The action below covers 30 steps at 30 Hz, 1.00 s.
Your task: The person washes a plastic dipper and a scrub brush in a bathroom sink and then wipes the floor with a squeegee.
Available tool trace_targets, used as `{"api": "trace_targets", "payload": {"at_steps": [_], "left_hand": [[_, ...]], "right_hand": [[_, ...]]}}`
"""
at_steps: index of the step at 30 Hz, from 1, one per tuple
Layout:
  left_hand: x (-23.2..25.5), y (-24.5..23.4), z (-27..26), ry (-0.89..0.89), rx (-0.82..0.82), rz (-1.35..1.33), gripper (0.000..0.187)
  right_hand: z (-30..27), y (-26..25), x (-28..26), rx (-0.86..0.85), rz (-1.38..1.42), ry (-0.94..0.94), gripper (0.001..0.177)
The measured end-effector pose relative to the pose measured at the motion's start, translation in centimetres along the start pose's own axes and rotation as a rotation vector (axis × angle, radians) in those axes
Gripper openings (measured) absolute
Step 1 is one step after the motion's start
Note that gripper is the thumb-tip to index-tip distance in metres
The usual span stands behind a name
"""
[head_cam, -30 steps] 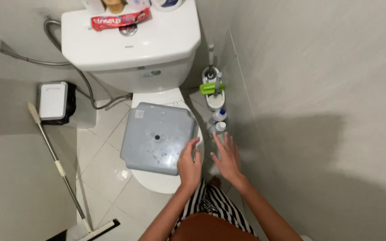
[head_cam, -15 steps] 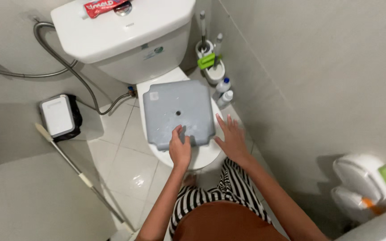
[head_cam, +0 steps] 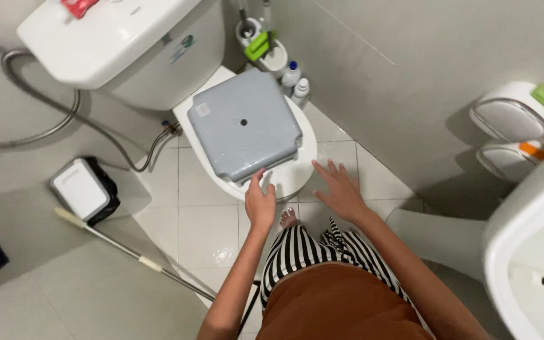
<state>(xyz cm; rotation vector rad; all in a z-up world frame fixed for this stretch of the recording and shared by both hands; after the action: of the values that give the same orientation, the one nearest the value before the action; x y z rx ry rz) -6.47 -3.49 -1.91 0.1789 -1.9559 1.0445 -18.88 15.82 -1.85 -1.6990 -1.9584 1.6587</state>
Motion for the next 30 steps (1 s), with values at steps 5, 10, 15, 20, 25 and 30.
{"api": "trace_targets", "payload": {"at_steps": [5, 10, 15, 20, 25, 30], "left_hand": [[4.3, 5.7, -3.9, 0.114, -0.2, -0.01, 0.05], [13.7, 12.6, -10.5, 0.344, -0.392, -0.085, 0.044], [27.1, 16.1, -23.3, 0.689, -0.379, -0.208, 0.029], [36.5, 23.2, -37.1, 1.085, -0.538, -0.158, 0.028], [38.0, 33.4, -43.2, 1.264, -0.597, 0.179, 0.051], [33.1, 45.8, -41.1, 0.781, -1.166, 0.764, 0.066]], "right_hand": [[-6.1, -2.6, 2.4, -0.054, -0.01, 0.096, 0.072], [-17.8, -12.5, 5.6, 0.607, 0.173, -0.034, 0.039], [-36.4, -18.7, 14.6, 1.137, 0.285, 0.085, 0.018], [-51.3, -19.5, 24.1, 1.306, 0.293, 0.399, 0.017], [-58.2, -18.2, 29.1, 1.321, 0.458, 0.538, 0.019], [-59.6, -18.8, 30.6, 1.33, 0.433, 0.537, 0.02]]}}
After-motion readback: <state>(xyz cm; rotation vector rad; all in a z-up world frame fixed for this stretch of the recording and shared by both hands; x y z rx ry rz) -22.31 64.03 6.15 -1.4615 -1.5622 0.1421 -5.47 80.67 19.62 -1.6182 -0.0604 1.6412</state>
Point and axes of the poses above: each hand's wrist, its own z-axis towards the middle knuckle, its own y-axis out of the palm, x = y × z, the point moved 10 cm from there along z, towards the middle knuckle, and after that the axes turned 3 degrees about z, right-handed, at the moved point
